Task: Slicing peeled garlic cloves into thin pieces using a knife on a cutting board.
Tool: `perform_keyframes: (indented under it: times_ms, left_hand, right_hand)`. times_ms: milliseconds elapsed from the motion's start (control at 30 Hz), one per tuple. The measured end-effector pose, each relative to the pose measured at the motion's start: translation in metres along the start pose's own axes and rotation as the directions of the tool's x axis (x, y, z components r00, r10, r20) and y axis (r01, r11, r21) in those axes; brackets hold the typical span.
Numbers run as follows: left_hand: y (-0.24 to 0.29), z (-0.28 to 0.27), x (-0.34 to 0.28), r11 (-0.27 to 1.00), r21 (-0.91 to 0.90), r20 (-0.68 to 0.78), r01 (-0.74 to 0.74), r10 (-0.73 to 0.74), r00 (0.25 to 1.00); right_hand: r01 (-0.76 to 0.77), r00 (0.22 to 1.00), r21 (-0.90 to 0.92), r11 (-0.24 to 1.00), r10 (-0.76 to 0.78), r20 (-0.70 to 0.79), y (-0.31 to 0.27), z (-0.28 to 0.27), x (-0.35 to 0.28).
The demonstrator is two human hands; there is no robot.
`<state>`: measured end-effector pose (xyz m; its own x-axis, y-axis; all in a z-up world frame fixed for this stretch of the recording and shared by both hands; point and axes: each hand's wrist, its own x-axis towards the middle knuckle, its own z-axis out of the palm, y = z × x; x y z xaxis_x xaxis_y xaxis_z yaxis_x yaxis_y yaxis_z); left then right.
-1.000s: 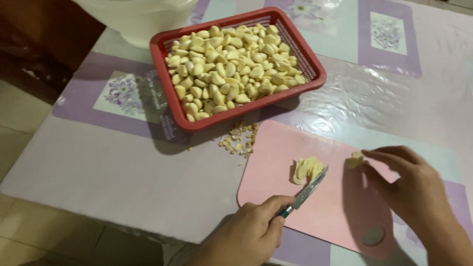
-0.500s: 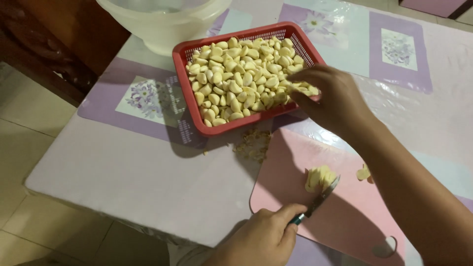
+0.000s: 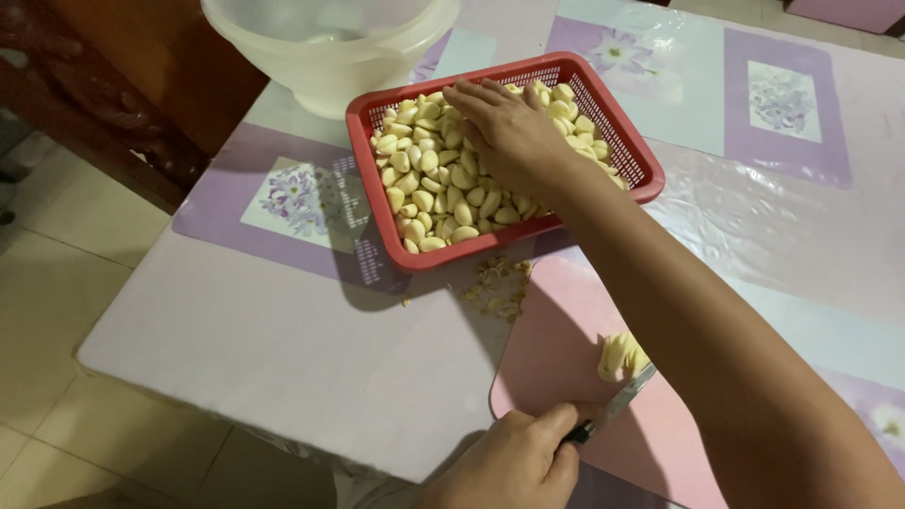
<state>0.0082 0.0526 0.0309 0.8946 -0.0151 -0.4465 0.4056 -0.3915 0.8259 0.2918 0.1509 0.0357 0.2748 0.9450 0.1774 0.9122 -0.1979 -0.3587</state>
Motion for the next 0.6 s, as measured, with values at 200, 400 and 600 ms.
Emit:
perform_keyframes:
  times_ms: [200, 400, 600]
  left_hand:
    - [0.009, -0.006, -0.005, 0.992, -0.017, 0.051, 0.127, -0.126, 0.991]
    - [0.002, 0.000, -0.002, 0.999, -0.049, 0.014, -0.016, 0.017, 1.000]
    - [0.009, 0.001, -0.008, 0.999, 0.002, -0.061, 0.051, -0.050, 0.997]
  right_hand:
    - [0.105, 0.990, -0.198, 0.974, -0.121, -0.072, 0.015, 0.009, 0.014]
    - [0.132, 0.983, -0.009, 0.991, -0.132, -0.125, -0.003, -0.024, -0.013]
    - [-0.037, 0.983, 0.724, 0.689, 0.154, -0.097, 0.001, -0.042, -0.059]
